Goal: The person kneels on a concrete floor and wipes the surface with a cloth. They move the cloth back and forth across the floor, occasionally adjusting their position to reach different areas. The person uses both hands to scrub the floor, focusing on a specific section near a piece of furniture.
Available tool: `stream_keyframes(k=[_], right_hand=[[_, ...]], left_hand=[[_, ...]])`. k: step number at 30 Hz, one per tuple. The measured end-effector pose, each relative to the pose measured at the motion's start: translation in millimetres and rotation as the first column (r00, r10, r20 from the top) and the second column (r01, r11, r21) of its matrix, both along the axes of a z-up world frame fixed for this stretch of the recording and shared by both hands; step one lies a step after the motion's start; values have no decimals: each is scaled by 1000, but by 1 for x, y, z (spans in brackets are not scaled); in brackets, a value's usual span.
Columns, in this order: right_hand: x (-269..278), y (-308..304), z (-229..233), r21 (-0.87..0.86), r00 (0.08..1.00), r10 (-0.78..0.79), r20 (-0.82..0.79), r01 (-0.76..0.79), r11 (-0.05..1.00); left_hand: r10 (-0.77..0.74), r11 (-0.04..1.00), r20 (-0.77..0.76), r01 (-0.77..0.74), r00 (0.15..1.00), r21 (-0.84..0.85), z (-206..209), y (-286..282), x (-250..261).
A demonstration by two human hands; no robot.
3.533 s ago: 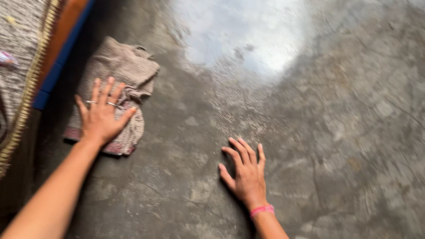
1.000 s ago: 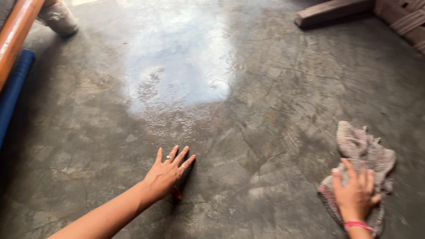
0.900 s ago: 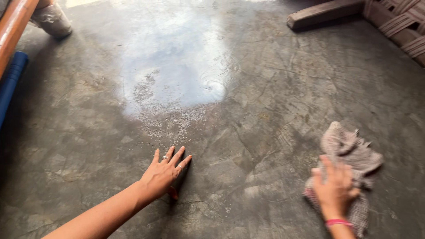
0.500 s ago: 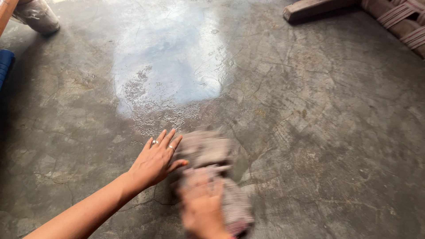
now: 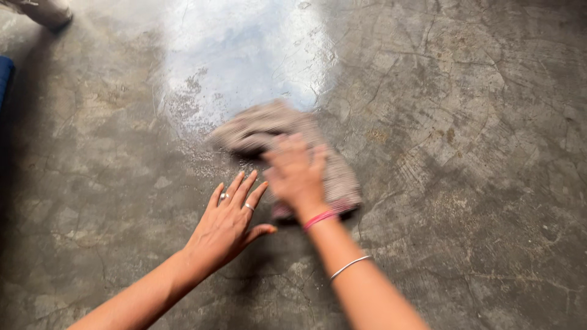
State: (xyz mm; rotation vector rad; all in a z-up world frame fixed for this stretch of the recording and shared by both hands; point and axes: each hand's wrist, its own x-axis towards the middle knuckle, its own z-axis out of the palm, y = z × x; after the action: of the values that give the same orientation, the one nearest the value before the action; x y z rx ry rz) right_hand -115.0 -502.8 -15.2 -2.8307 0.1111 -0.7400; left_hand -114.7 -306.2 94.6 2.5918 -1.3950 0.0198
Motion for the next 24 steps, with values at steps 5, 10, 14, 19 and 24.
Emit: stream_keyframes(k=[5,10,14,19,24], right_hand=[[-46,-176,-2,-119,952,-303,32,305,945],[-214,-316,20,76,861,-509,10,507,859],[-366,-350,21,5,561,-820,-110,826,564],[-436,-348,5,-39,419,-900,-121,904,426],[-364,-263,8,-122,684,-721,-112,711,693]], left_hand=[[-41,999,9,40,999,21,-9,5,-4],[-79,997,-1,79,997,11,-9,2,-1],[-90,993,-36,92,995,67,-5,-4,0],[-133,990,16,132,991,43,-4,0,5],[-100,993,56,96,993,75,-5,-2,6]])
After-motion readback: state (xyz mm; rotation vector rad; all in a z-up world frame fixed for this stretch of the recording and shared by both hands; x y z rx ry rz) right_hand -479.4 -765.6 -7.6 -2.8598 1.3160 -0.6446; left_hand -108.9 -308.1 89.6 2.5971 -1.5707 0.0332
